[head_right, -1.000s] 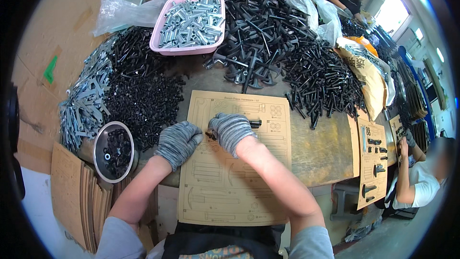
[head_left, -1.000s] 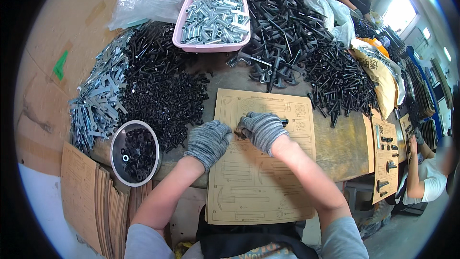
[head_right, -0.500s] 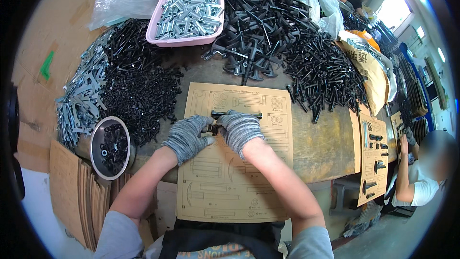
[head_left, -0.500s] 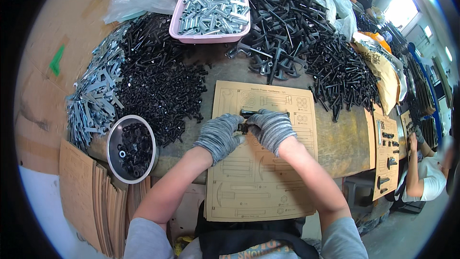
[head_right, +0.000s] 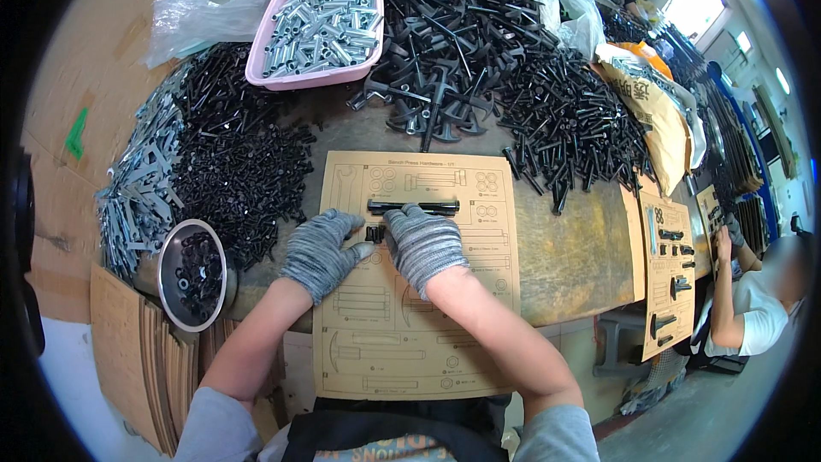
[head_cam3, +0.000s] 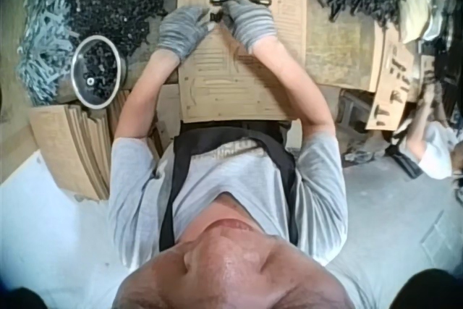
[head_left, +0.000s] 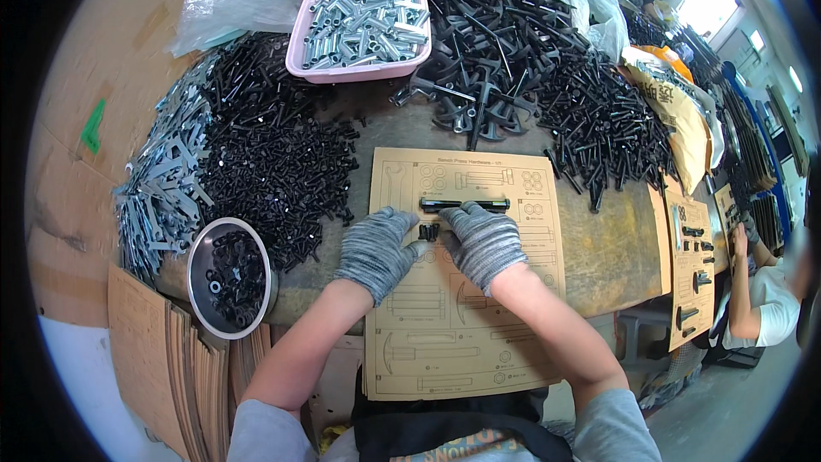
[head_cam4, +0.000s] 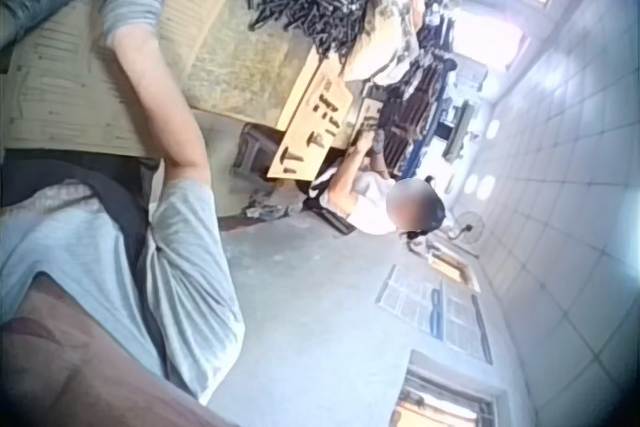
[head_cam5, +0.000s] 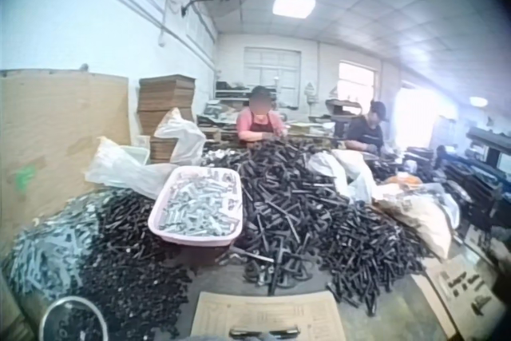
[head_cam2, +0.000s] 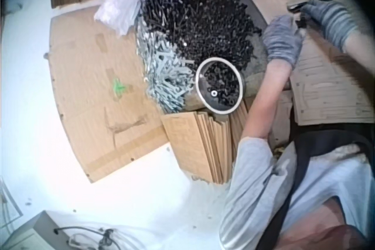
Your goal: The person repeatedly assembles small hardware sets on a cardboard template, picking bolts, nuts, washers, and wrenches from piles and placing them into designated slots. The person then moves the completed template aside and repeats the process with a fresh template.
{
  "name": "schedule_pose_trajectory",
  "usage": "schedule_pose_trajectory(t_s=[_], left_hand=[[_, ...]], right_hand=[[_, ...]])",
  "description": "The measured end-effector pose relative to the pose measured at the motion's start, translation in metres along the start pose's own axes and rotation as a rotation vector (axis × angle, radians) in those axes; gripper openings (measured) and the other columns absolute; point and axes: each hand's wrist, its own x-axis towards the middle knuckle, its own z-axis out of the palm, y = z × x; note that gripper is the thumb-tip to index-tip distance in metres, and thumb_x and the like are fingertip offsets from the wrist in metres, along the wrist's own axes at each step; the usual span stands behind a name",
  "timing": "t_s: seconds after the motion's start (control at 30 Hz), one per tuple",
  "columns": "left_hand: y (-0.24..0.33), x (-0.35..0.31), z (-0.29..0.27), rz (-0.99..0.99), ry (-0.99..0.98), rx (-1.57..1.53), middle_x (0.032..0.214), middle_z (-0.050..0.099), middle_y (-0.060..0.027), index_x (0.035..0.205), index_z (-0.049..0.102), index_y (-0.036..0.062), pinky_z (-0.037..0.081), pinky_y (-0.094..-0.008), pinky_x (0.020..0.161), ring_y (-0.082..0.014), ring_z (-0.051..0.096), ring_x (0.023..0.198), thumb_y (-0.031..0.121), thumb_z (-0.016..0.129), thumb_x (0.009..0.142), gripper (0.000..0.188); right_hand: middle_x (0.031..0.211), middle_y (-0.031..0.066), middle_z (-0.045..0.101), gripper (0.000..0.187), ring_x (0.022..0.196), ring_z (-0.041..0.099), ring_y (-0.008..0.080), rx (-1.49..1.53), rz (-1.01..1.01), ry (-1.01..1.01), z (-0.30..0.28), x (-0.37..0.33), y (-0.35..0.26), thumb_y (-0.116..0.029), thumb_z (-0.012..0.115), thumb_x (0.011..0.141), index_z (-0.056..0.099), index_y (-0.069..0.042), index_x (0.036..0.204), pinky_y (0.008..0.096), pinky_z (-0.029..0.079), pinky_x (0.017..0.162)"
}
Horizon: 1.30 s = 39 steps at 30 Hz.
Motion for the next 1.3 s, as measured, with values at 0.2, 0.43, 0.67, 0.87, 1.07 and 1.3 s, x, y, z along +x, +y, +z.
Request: schedule_pose_trajectory(t_s=[0.2, 0.43, 0.67, 0.87, 1.07, 1.3], left_hand=[[-0.011, -0.003, 0.012, 0.111, 0.089, 0.014, 0.089, 0.062, -0.009, 0.096, 0.069, 0.009, 0.049, -0.0378, 0.076, -0.0272, 0.06, 0.083, 0.035, 0.068, 0.078, 0.032], [-0.008, -0.005, 0.011, 0.118, 0.107, -0.028, 0.085, 0.06, -0.0074, 0.09, 0.069, 0.0111, 0.049, -0.0381, 0.073, -0.0257, 0.059, 0.085, 0.029, 0.066, 0.077, 0.023], [-0.003, -0.015, -0.021, 0.07, -0.133, -0.022, 0.107, 0.063, -0.0134, 0.109, 0.064, 0.0093, 0.045, -0.0413, 0.091, -0.0298, 0.058, 0.102, 0.038, 0.054, 0.085, 0.038], [-0.136, -0.055, -0.143, -0.161, 0.325, 0.302, 0.102, 0.065, -0.0124, 0.107, 0.065, 0.0092, 0.048, -0.0417, 0.085, -0.0315, 0.062, 0.094, 0.03, 0.05, 0.087, 0.032], [-0.324, -0.073, -0.175, -0.426, 0.007, 0.483, 0.116, 0.062, -0.0144, 0.117, 0.062, 0.0125, 0.048, -0.0401, 0.091, -0.0318, 0.06, 0.106, 0.011, 0.057, 0.08, 0.037], [-0.3, -0.051, -0.188, -0.282, -0.282, 0.721, 0.108, 0.064, -0.0145, 0.111, 0.064, 0.0102, 0.05, -0.0394, 0.087, -0.0322, 0.062, 0.099, 0.011, 0.065, 0.071, 0.039]], right_hand=[[0.094, 0.0118, 0.065, 0.031, 0.088, 0.063, 0.0286, 0.069, -0.069, -0.076, 0.006, 0.004, 0.005, -0.024, 0.066, 0.079, 0.065, -0.01, 0.107, 0.0388, 0.052, 0.076], [0.094, 0.0134, 0.063, 0.021, 0.09, 0.062, 0.0298, 0.11, -0.063, -0.111, 0.01, 0.009, 0.003, -0.025, 0.063, 0.082, 0.064, -0.008, 0.096, 0.0399, 0.05, 0.077], [0.097, 0.0149, 0.064, 0.038, 0.084, 0.063, 0.0327, 0.243, -0.038, -0.019, -0.002, -0.005, -0.004, -0.015, 0.069, 0.076, 0.059, -0.009, 0.113, 0.0413, 0.051, 0.073], [0.076, 0.0117, 0.063, 0.034, 0.06, 0.061, 0.0229, 0.262, 0.016, 0.06, -0.042, -0.054, -0.004, -0.006, 0.072, 0.072, 0.062, -0.005, 0.104, 0.0317, 0.051, 0.057], [0.067, 0.0062, 0.06, 0.019, 0.056, 0.054, 0.0128, 0.437, 0.099, 0.05, -0.035, -0.098, -0.008, -0.005, 0.069, 0.074, 0.067, -0.002, 0.092, 0.0263, 0.047, 0.055], [0.072, 0.0058, 0.065, 0.018, 0.062, 0.059, 0.0112, 0.541, 0.242, 0.088, -0.023, -0.134, 0.0, -0.002, 0.069, 0.074, 0.067, -0.001, 0.092, 0.0252, 0.049, 0.06]])
